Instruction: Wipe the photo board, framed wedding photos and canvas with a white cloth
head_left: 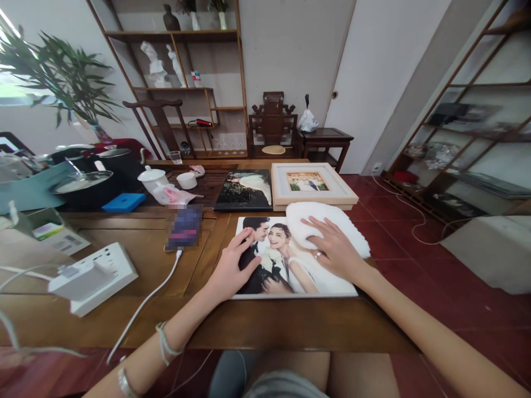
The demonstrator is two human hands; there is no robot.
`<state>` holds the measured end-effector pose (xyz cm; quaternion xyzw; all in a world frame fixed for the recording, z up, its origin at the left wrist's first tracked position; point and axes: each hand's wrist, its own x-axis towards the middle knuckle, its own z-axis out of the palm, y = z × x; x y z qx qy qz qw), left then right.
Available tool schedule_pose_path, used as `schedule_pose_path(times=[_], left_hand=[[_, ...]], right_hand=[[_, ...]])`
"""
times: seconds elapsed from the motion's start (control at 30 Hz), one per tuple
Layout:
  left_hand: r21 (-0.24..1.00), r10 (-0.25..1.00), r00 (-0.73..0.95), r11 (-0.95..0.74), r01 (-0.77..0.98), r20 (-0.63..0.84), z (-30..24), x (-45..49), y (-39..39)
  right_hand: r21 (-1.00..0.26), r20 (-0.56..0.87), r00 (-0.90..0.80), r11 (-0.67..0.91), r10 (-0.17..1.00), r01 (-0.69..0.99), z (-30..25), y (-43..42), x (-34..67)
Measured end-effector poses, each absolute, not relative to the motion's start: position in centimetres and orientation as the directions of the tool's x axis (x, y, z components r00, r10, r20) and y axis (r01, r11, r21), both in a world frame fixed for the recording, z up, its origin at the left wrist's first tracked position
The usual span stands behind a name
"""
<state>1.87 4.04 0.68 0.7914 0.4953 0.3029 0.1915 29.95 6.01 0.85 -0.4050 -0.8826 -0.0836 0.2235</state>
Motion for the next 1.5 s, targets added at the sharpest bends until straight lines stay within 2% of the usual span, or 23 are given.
schedule_pose_path(times=[0.23, 0.43, 0.57, 0.73, 0.93, 1.1, 1.2, 1.27, 1.37, 1.5], left_hand=[[0.588, 0.898, 0.326, -0.439, 0.679, 0.295, 0.4, 1.9, 4.0], [0.575, 0.912, 0.329, -0.411, 0.708, 0.247, 0.5, 1.9, 3.9], [0.561, 0.907, 0.349, -0.42, 0.714, 0.236, 0.7, 2.0, 3.9], [0.56, 0.901, 0.368, -0.432, 0.707, 0.23, 0.8, 1.9, 4.1], [0.576, 0.906, 0.344, -0.422, 0.7, 0.245, 0.6, 1.9, 4.1], [0.613, 0.915, 0.306, -0.404, 0.679, 0.264, 0.2, 2.0, 4.3], [0.611, 0.916, 0.304, -0.402, 0.682, 0.262, -0.1, 1.9, 4.5], [0.594, 0.91, 0.32, -0.416, 0.688, 0.265, -0.2, 1.9, 4.5], [0.576, 0.903, 0.34, -0.43, 0.695, 0.264, -0.1, 1.8, 4.5], [0.574, 0.9, 0.353, -0.435, 0.694, 0.256, 0.1, 1.7, 4.5]], right_hand=[[-0.034, 0.361, -0.615, 0.67, 0.701, 0.742, 2.5, 1.9, 29.1], [-0.142, 0.249, -0.7, 0.74, 0.669, 0.657, 4.2, -3.8, 28.1], [-0.185, 0.238, -0.689, 0.729, 0.684, 0.659, 4.0, -1.5, 28.7], [-0.102, 0.3, -0.649, 0.7, 0.699, 0.706, 3.2, 4.9, 29.5], [-0.058, 0.245, -0.642, 0.672, 0.727, 0.739, 3.2, 6.9, 29.4], [-0.144, 0.107, -0.691, 0.699, 0.715, 0.7, 5.2, 0.4, 28.5], [-0.227, -0.015, -0.756, 0.734, 0.654, 0.64, 6.1, -3.4, 27.7], [-0.266, -0.044, -0.768, 0.733, 0.639, 0.626, 6.2, -4.3, 27.4], [-0.274, 0.04, -0.742, 0.721, 0.67, 0.636, 5.7, -2.4, 27.5], [-0.195, 0.221, -0.707, 0.74, 0.672, 0.643, 4.4, 3.7, 28.1]])
